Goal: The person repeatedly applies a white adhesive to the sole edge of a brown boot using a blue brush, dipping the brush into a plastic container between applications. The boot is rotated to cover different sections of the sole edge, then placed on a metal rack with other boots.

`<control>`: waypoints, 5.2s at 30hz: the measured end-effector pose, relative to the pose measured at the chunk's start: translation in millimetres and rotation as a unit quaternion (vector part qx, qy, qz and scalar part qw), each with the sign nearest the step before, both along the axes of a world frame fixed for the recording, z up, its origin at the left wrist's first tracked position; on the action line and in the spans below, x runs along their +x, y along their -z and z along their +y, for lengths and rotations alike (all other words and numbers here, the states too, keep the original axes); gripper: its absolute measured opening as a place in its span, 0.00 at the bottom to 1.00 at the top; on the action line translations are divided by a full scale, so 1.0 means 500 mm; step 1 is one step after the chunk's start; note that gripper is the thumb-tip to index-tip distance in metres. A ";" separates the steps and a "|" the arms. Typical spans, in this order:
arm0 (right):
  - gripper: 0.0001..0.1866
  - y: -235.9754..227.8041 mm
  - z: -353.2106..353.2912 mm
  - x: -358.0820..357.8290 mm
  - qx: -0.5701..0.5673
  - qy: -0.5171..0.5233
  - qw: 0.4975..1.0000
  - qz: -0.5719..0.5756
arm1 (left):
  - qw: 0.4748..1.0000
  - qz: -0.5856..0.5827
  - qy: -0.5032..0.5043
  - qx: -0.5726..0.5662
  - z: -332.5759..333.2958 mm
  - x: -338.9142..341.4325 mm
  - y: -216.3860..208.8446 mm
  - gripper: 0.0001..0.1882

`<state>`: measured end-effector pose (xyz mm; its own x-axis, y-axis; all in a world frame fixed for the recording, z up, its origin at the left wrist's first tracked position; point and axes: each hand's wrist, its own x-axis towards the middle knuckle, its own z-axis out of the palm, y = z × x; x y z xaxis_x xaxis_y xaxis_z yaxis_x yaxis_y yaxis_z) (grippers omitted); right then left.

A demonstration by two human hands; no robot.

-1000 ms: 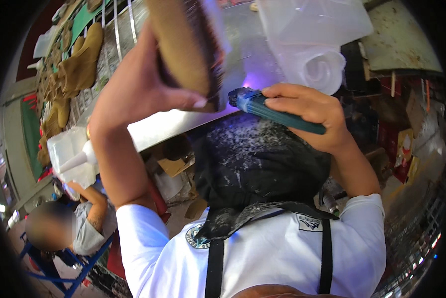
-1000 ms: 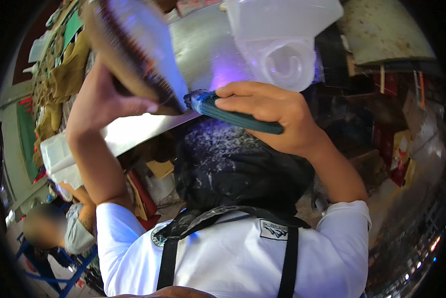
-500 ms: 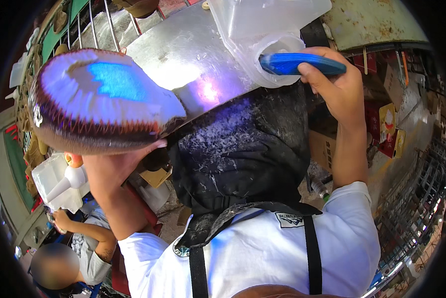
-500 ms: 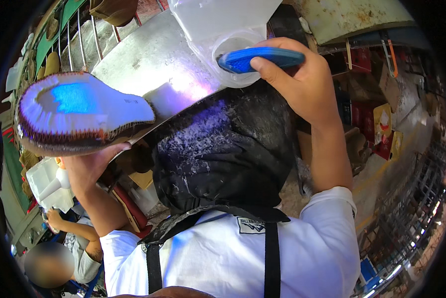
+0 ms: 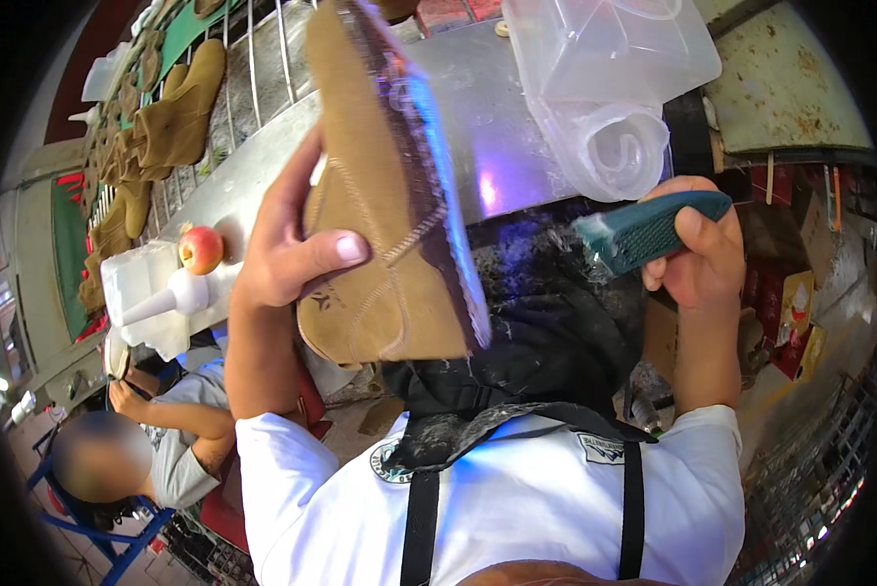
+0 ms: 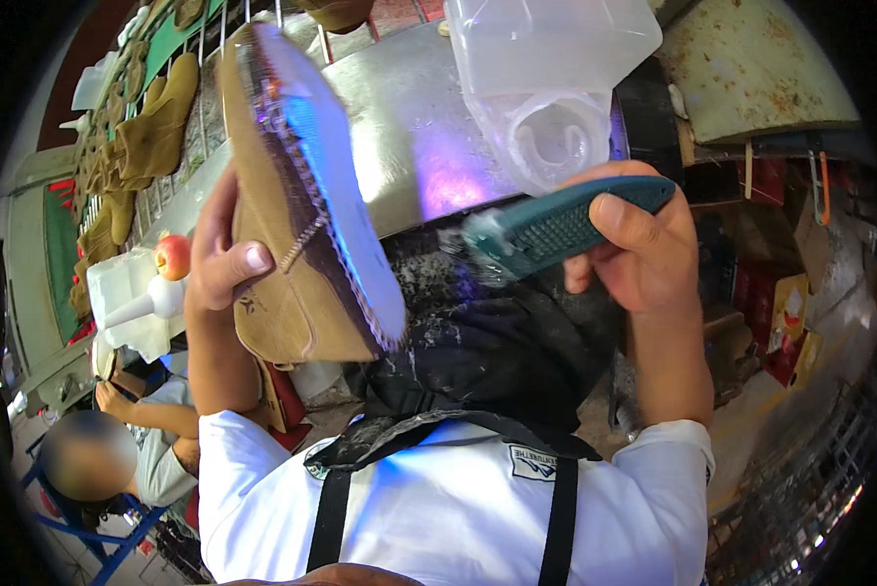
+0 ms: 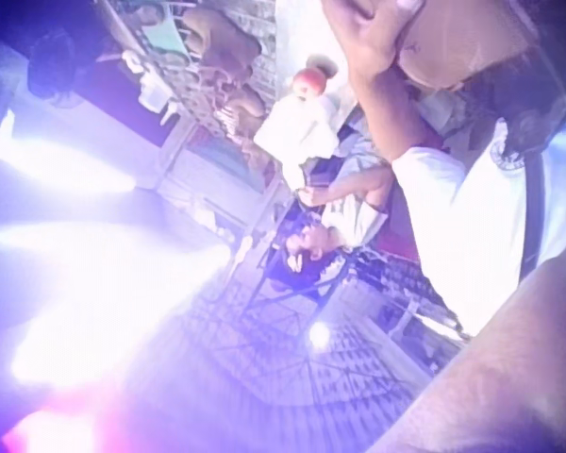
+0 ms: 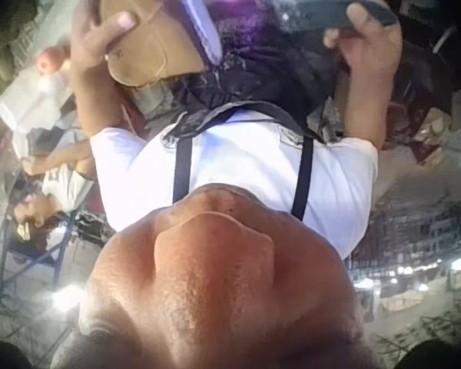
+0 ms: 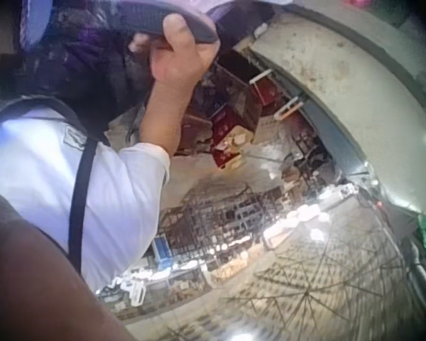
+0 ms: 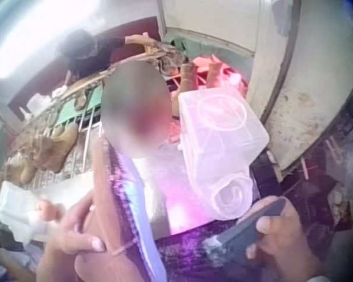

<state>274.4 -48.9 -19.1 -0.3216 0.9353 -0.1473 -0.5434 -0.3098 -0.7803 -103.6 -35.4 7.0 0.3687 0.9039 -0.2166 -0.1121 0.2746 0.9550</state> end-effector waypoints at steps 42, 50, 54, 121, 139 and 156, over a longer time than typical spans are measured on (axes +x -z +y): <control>0.18 -0.118 0.045 -0.084 0.555 -0.092 0.767 -0.309 | 0.999 -0.021 0.018 -0.036 -0.019 0.030 -0.033 0.56; 0.17 -0.119 0.053 -0.080 0.566 -0.107 0.755 -0.313 | 0.996 -0.043 0.013 -0.081 -0.021 0.036 -0.037 0.53; 0.17 -0.095 0.053 -0.073 0.535 -0.111 0.790 -0.279 | 0.995 -0.050 0.015 -0.083 -0.019 0.036 -0.029 0.51; 0.10 -0.227 0.020 -0.080 0.571 -0.118 0.721 -0.374 | 0.928 -0.156 -0.196 -0.275 -0.038 0.050 -0.074 0.20; 0.16 -0.376 0.115 -0.093 0.623 -0.323 0.594 -0.395 | 0.856 -0.275 -0.187 -0.396 -0.049 0.037 -0.070 0.23; 0.14 -0.304 0.198 -0.124 0.570 -0.362 0.707 -0.209 | 0.856 0.071 -0.188 -0.476 -0.178 0.013 -0.010 0.20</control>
